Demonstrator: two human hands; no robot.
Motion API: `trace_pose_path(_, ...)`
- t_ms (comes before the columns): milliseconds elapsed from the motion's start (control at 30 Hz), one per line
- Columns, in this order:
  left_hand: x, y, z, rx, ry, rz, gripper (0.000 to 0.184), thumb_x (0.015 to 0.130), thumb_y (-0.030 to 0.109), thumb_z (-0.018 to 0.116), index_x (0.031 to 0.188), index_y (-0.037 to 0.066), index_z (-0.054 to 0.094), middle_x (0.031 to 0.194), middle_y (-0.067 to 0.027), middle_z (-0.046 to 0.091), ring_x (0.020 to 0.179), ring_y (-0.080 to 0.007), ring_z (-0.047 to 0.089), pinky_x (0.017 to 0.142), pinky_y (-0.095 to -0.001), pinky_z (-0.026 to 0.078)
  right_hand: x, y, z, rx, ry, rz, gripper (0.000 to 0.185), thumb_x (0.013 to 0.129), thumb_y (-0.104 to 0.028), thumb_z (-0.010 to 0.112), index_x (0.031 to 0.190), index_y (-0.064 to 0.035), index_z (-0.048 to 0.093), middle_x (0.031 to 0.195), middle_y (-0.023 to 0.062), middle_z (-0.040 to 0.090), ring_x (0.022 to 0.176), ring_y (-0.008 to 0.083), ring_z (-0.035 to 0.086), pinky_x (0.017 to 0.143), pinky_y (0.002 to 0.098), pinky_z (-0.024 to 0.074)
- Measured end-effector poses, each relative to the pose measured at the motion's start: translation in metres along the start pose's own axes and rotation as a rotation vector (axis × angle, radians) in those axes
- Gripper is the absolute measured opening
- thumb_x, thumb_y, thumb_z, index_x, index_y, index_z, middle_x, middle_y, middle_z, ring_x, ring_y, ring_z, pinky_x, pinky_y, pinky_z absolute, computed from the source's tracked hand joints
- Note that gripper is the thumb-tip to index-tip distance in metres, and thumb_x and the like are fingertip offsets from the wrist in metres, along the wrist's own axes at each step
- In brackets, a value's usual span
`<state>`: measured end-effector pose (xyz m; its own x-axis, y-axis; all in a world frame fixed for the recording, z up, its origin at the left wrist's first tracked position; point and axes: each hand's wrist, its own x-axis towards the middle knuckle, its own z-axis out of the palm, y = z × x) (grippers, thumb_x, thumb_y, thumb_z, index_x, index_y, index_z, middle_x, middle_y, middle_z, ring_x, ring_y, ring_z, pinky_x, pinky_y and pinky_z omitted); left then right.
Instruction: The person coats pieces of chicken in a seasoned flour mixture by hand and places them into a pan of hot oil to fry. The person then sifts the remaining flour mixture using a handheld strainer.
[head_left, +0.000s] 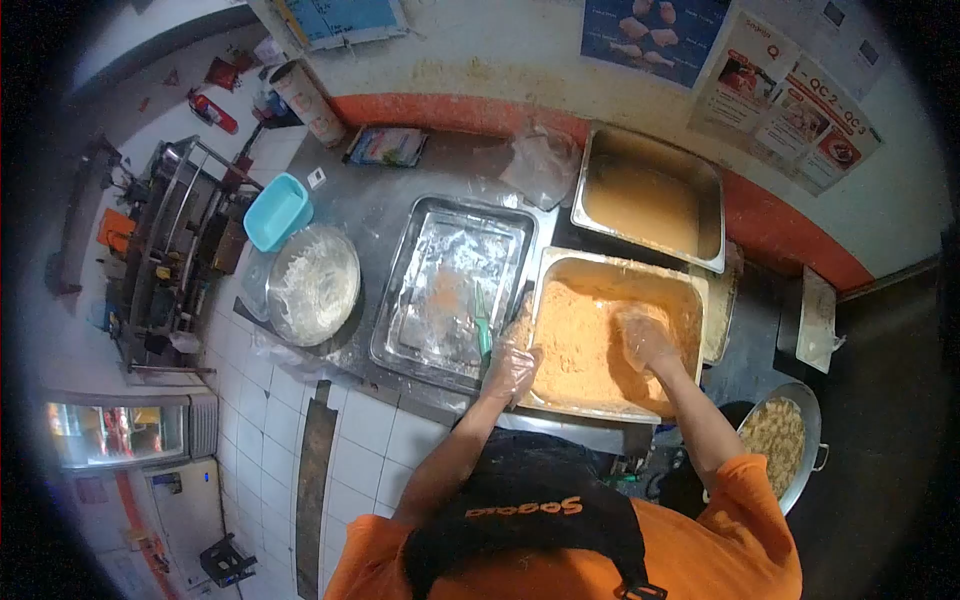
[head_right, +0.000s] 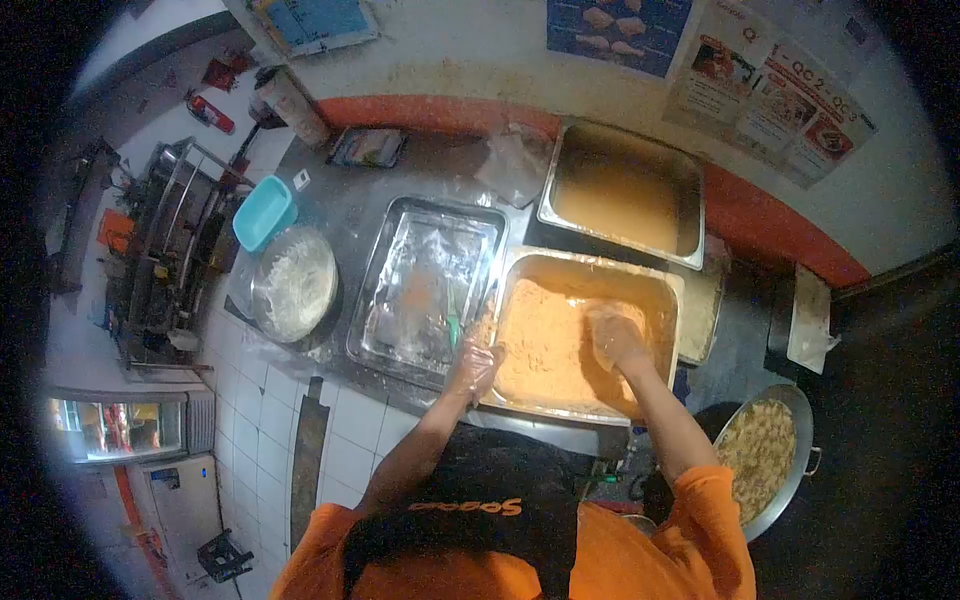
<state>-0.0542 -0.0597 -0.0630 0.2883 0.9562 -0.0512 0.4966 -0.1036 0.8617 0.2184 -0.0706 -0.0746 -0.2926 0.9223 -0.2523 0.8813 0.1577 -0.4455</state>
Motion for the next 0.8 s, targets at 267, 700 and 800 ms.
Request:
trace_pose_path(267,0.011,-0.008,0.006,-0.064,0.083,0.011,0.062,0.077,0.001,0.061,0.136,0.0,0.044,0.12,-0.0162,0.063,0.107,-0.0218,0.06,0.092,-0.03,0.048,-0.01,0.003,-0.005,-0.166,-0.253,-0.013,0.04,0.079,-0.006,0.049,0.117,0.0037,0.054,0.1,0.0273,0.065,0.095,0.0377,0.065,0.077,0.047,0.0513)
trace_pose_path(700,0.002,0.016,-0.008,0.144,0.243,0.144,0.077,0.073,0.01,0.06,0.145,0.011,0.036,0.146,-0.0124,0.041,0.135,-0.0299,0.038,0.115,-0.0449,0.02,-0.051,0.044,0.034,-0.391,-0.452,0.178,0.024,0.075,-0.026,0.062,0.08,-0.0055,0.073,0.086,0.0216,0.069,0.083,0.0352,0.067,0.075,0.0431,0.0524)
trace_pose_path(800,0.003,0.004,0.0,0.08,0.232,0.123,0.076,0.073,0.01,0.061,0.145,0.014,0.037,0.145,-0.0154,0.04,0.133,-0.0318,0.039,0.113,-0.0411,0.027,-0.056,0.076,0.056,-0.519,-0.567,-0.138,0.026,0.068,-0.029,0.067,0.077,-0.0057,0.072,0.082,0.0164,0.07,0.079,0.0304,0.068,0.066,0.0417,0.0524)
